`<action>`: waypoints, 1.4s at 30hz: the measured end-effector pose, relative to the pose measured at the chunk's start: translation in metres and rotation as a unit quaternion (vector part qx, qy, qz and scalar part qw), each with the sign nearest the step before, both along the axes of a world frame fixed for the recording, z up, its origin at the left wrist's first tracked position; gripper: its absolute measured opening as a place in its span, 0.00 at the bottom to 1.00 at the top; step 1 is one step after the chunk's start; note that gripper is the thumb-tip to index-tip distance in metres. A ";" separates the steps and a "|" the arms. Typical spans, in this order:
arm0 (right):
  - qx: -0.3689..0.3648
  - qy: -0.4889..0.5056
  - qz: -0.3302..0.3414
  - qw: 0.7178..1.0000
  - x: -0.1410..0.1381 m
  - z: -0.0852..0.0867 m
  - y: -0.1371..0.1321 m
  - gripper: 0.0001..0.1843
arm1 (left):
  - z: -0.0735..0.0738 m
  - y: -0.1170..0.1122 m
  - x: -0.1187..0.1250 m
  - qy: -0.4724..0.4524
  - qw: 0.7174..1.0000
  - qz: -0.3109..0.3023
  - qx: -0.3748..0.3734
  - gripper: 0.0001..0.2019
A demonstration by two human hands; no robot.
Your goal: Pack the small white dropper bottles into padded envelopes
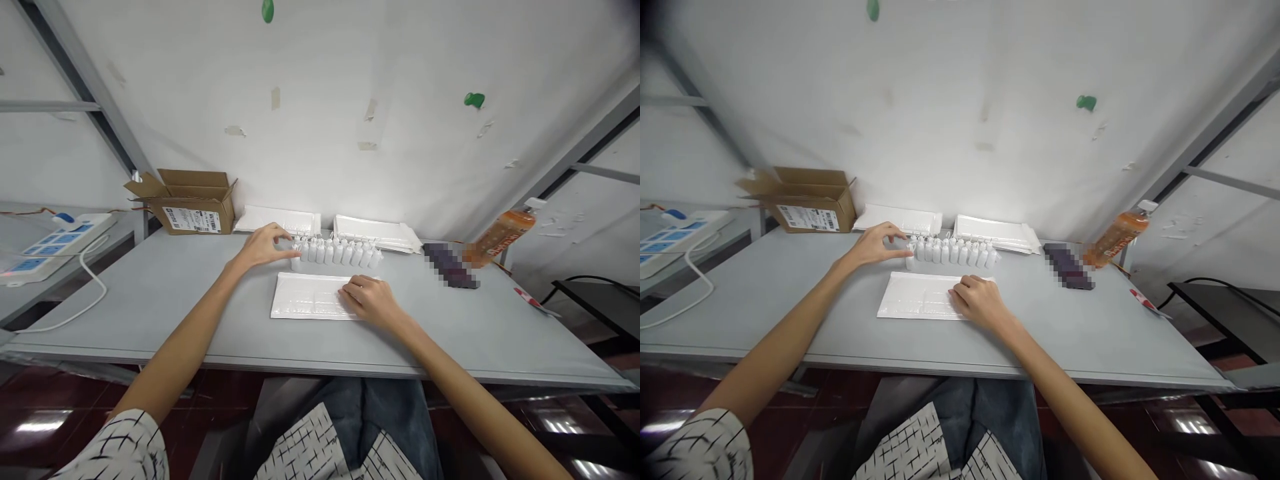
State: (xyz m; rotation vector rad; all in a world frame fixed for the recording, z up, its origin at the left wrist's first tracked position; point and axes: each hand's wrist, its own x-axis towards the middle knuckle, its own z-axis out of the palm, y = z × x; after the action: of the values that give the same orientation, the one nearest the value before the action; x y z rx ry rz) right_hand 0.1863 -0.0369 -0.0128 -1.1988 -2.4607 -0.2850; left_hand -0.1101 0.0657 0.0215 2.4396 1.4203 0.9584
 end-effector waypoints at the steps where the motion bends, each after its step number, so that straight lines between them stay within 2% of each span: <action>1: 0.004 0.009 -0.002 1.000 0.001 -0.002 0.001 0.20 | -0.001 0.000 0.001 0.006 1.000 -0.006 -0.008 0.27; 11: -0.010 0.047 0.004 0.999 0.014 -0.001 -0.001 0.20 | -0.009 0.003 0.004 0.042 0.994 -0.058 -0.076 0.24; 17: -0.019 0.050 -0.007 0.999 0.014 -0.003 -0.002 0.20 | -0.013 0.003 0.008 0.051 0.993 -0.049 -0.099 0.20; 22: -0.018 0.050 -0.006 0.999 0.015 -0.003 -0.002 0.20 | -0.015 0.003 0.009 0.065 0.991 -0.040 -0.109 0.21; 30: -0.008 0.042 -0.007 0.999 0.013 -0.003 -0.002 0.19 | -0.009 0.003 0.009 0.072 0.989 -0.021 -0.125 0.19; 33: -0.008 0.050 -0.006 0.999 0.013 -0.003 -0.002 0.19 | -0.007 0.004 0.006 0.051 0.989 -0.031 -0.134 0.19; 38: -0.005 0.146 0.001 0.989 0.014 0.003 -0.001 0.16 | 0.003 -0.005 0.018 -0.002 0.990 -0.058 -0.125 0.22; 42: 0.027 0.280 0.002 0.960 0.014 0.018 0.006 0.13 | 0.017 -0.024 0.056 -0.027 0.986 -0.108 -0.128 0.22</action>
State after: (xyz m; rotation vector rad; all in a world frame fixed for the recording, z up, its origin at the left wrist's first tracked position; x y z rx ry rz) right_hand 0.2002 -0.0312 0.0048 -1.0700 -1.9485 -0.0031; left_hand -0.0538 0.0422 0.0383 2.2996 1.1525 0.7395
